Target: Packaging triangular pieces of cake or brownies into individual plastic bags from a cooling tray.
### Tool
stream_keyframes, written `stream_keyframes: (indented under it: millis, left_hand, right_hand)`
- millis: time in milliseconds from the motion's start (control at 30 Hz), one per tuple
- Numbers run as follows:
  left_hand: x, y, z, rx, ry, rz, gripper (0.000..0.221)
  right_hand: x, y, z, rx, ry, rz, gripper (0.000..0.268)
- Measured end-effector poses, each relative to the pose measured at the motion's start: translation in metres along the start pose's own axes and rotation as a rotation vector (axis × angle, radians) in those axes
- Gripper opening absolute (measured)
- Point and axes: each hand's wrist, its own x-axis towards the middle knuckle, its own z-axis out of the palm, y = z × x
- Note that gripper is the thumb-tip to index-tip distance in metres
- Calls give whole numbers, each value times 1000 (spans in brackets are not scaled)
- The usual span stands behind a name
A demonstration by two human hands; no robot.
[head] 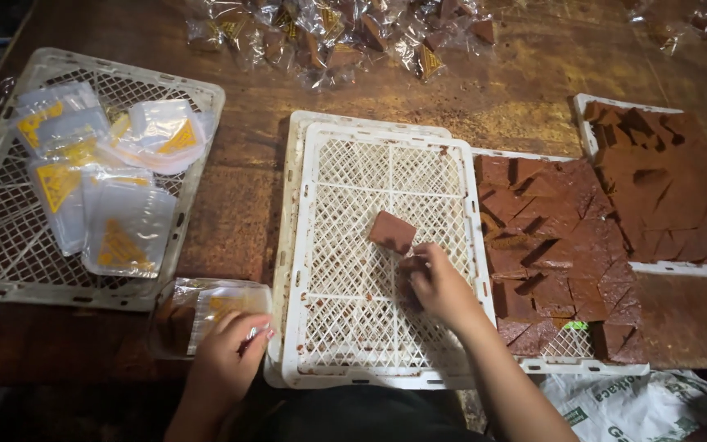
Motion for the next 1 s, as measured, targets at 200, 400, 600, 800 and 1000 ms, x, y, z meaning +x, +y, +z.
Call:
stream_keyframes:
  millis: [200, 400, 600, 800, 1000]
  left_hand:
    - [8, 35, 5, -152, -74, 170, 48]
    - [11, 84, 24, -127, 2, 380, 53]
    - [-8, 103, 10, -395, -391, 434, 40]
    - [1, -66, 20, 292, -154, 217, 34]
    - [3, 9, -24, 145, -131, -304, 23]
  right_hand:
    - [-25, 12, 21, 212, 156, -1016, 28]
    - [-68, -38, 53, 12, -111, -1004, 47]
    - [-37, -9, 33, -52, -240, -607, 52]
    - [-52, -24, -19, 129, 283, -1089, 79]
    - [-41, -52, 13, -212, -267, -85, 95]
